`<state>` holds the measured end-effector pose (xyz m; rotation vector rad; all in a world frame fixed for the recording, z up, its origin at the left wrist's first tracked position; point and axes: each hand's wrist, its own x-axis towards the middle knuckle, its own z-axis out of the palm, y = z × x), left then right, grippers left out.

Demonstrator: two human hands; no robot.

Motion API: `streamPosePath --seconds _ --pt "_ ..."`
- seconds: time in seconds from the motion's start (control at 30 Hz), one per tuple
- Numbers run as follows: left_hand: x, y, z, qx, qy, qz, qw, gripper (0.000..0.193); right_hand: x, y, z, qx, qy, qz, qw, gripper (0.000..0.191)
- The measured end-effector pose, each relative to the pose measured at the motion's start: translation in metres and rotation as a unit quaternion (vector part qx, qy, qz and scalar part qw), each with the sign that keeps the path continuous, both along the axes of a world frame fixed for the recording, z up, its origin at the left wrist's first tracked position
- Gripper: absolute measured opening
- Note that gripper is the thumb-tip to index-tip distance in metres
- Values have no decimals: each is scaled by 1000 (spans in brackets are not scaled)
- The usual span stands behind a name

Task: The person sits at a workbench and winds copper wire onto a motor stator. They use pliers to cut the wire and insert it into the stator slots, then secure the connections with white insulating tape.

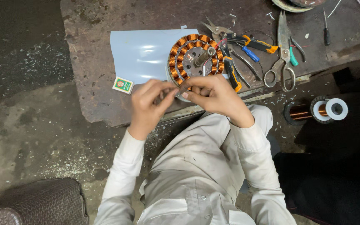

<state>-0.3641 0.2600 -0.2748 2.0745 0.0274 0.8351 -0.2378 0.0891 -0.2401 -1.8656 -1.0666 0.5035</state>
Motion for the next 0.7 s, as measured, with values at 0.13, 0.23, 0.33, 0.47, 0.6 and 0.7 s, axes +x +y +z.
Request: streamPosePath --seconds 0.13,0.23,0.33,0.47,0.6,0.7 --pt "-13 -19 -7 -29 -4 -26 999 10 0 -1 -2 22 7 2 1000 15" --pt "-22 -19 -5 66 -54 -29 996 12 0 0 -3 17 6 0 1000 12" --pt "-16 -7 -1 105 -92 -1 990 10 0 -1 -3 16 12 6 1000 14" --pt "-3 -9 -1 21 -12 32 999 9 1 -3 -1 12 28 8 1000 12" --pt "-15 -30 1 35 -28 7 999 11 0 -2 1 28 23 11 999 10" --pt "-22 -25 5 96 -71 5 993 12 0 -1 1 22 14 10 1000 10"
